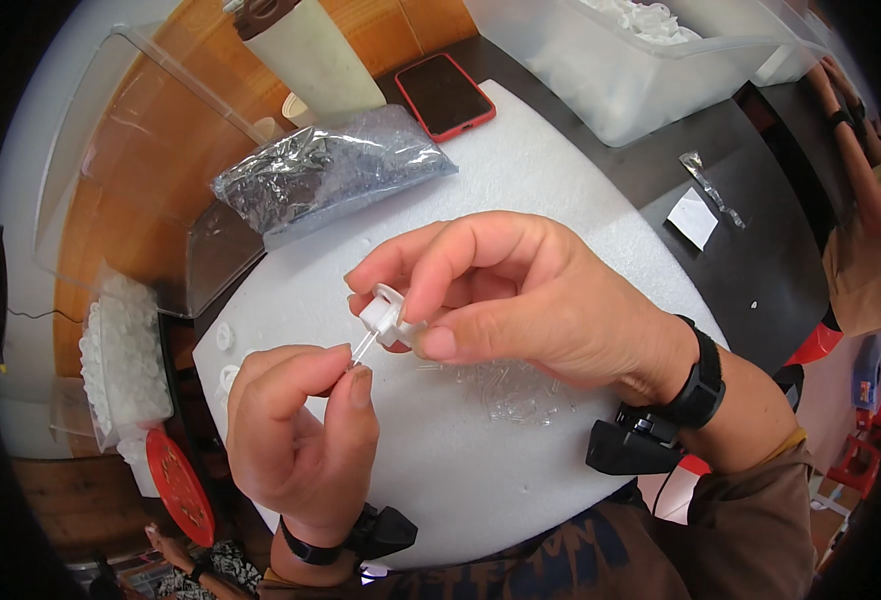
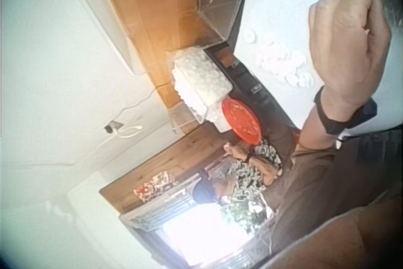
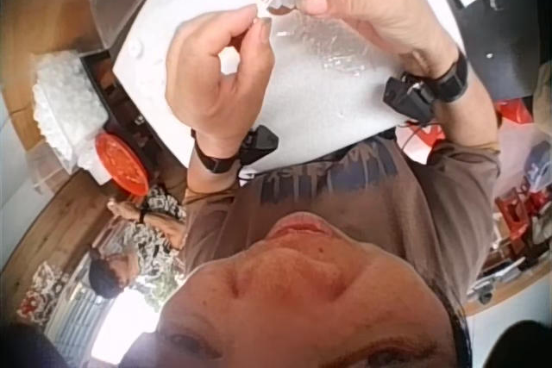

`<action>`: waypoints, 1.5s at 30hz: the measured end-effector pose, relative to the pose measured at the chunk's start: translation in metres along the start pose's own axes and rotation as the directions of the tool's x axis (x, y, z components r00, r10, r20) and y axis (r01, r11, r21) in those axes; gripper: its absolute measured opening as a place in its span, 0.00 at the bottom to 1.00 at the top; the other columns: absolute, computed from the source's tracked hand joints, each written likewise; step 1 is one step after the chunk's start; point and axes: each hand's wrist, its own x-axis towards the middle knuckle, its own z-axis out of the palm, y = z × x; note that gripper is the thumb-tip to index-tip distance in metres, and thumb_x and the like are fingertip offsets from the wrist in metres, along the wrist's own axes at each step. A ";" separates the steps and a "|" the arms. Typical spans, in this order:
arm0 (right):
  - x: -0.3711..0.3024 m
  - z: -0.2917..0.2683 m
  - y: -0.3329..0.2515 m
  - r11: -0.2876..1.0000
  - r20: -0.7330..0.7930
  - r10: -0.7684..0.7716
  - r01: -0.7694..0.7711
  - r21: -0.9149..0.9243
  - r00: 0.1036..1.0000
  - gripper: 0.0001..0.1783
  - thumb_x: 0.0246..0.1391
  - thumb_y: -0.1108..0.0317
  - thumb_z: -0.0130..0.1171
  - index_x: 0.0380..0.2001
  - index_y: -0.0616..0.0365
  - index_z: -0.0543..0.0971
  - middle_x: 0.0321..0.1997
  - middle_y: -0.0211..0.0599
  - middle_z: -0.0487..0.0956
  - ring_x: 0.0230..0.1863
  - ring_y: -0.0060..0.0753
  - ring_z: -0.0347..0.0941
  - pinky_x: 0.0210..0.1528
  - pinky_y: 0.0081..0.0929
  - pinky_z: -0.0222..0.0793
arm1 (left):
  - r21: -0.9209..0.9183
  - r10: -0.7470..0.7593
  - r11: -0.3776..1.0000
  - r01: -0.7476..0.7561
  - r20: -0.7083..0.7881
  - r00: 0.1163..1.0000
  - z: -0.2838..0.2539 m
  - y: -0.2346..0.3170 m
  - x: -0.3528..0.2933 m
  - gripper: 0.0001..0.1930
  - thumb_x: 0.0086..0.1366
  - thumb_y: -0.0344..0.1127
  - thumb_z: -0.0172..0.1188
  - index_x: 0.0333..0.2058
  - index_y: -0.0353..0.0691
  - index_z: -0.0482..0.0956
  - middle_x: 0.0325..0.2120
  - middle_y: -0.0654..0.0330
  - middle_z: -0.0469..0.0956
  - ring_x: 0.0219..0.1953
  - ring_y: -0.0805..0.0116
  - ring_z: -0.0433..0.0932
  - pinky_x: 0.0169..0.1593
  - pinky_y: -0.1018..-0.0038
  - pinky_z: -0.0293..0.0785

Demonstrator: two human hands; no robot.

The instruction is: The person is assembling small white plastic components by inserting LED modules into the housings.

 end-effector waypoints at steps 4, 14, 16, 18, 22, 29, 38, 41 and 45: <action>0.000 -0.002 0.001 0.997 0.023 -0.034 0.036 -0.072 0.999 0.07 0.46 0.82 0.58 0.29 0.59 0.77 0.50 0.47 0.72 0.48 0.29 0.70 0.47 0.23 0.69 | -0.034 -0.018 0.999 0.018 0.006 1.000 -0.001 0.001 -0.001 0.17 0.43 0.19 0.66 0.34 0.39 0.77 0.24 0.60 0.76 0.24 0.67 0.75 0.26 0.77 0.70; -0.001 0.000 -0.003 0.997 -0.007 0.009 -0.010 -0.078 1.000 0.10 0.44 0.86 0.57 0.27 0.57 0.76 0.51 0.48 0.72 0.56 0.49 0.68 0.58 0.43 0.65 | -0.071 -0.015 0.997 0.017 0.019 1.000 -0.001 0.001 -0.001 0.17 0.44 0.18 0.66 0.34 0.38 0.76 0.25 0.60 0.77 0.24 0.66 0.75 0.27 0.76 0.71; -0.001 0.000 -0.001 0.998 0.008 0.004 -0.003 -0.058 1.000 0.11 0.44 0.86 0.57 0.28 0.57 0.75 0.51 0.48 0.72 0.56 0.49 0.68 0.58 0.43 0.65 | -0.087 -0.020 0.996 0.020 0.003 1.000 -0.001 0.001 -0.001 0.17 0.44 0.18 0.66 0.35 0.37 0.77 0.25 0.59 0.76 0.24 0.66 0.75 0.27 0.76 0.71; 0.000 0.000 0.000 0.999 0.022 -0.001 0.002 -0.037 1.000 0.12 0.44 0.85 0.57 0.30 0.57 0.75 0.51 0.48 0.72 0.56 0.50 0.68 0.58 0.42 0.65 | -0.097 -0.037 0.995 0.038 0.008 0.999 -0.001 0.001 -0.002 0.16 0.44 0.18 0.66 0.35 0.37 0.77 0.25 0.59 0.76 0.24 0.67 0.75 0.27 0.77 0.71; -0.001 0.006 -0.001 0.997 -0.037 0.053 -0.051 0.057 0.998 0.15 0.44 0.84 0.58 0.36 0.58 0.75 0.50 0.49 0.72 0.55 0.50 0.69 0.58 0.44 0.65 | -0.133 -0.075 0.988 0.077 0.018 0.997 -0.002 0.000 -0.002 0.16 0.44 0.18 0.66 0.35 0.37 0.77 0.25 0.58 0.77 0.24 0.67 0.75 0.26 0.78 0.70; -0.003 0.009 -0.002 0.989 -0.072 0.127 -0.121 0.087 0.989 0.21 0.44 0.81 0.58 0.45 0.62 0.72 0.51 0.50 0.72 0.54 0.50 0.70 0.58 0.44 0.65 | -0.127 -0.100 0.987 0.098 -0.010 0.995 0.001 0.000 -0.003 0.17 0.44 0.18 0.67 0.34 0.37 0.77 0.24 0.59 0.77 0.23 0.68 0.75 0.25 0.78 0.71; -0.003 0.009 0.000 0.987 -0.061 0.124 -0.116 0.114 0.990 0.19 0.45 0.81 0.57 0.43 0.59 0.72 0.55 0.55 0.69 0.57 0.50 0.67 0.59 0.45 0.63 | -0.089 0.000 0.996 0.000 0.002 1.000 0.000 -0.002 0.000 0.17 0.44 0.19 0.66 0.34 0.38 0.77 0.25 0.59 0.78 0.25 0.66 0.76 0.28 0.76 0.71; -0.002 0.009 0.002 0.988 -0.058 0.102 -0.095 0.120 0.993 0.18 0.45 0.82 0.58 0.41 0.57 0.73 0.55 0.55 0.69 0.57 0.50 0.66 0.60 0.44 0.63 | -0.087 0.004 0.996 -0.004 0.003 1.000 -0.001 -0.001 0.000 0.17 0.43 0.19 0.66 0.35 0.38 0.77 0.26 0.59 0.78 0.24 0.65 0.76 0.28 0.75 0.71; -0.002 0.006 0.003 0.993 -0.045 0.086 -0.082 0.086 0.995 0.18 0.44 0.83 0.59 0.40 0.56 0.73 0.55 0.54 0.69 0.58 0.50 0.66 0.60 0.45 0.62 | -0.089 0.017 0.996 -0.016 0.013 1.000 -0.001 -0.002 -0.001 0.15 0.45 0.17 0.63 0.34 0.35 0.75 0.25 0.57 0.77 0.25 0.67 0.75 0.29 0.77 0.69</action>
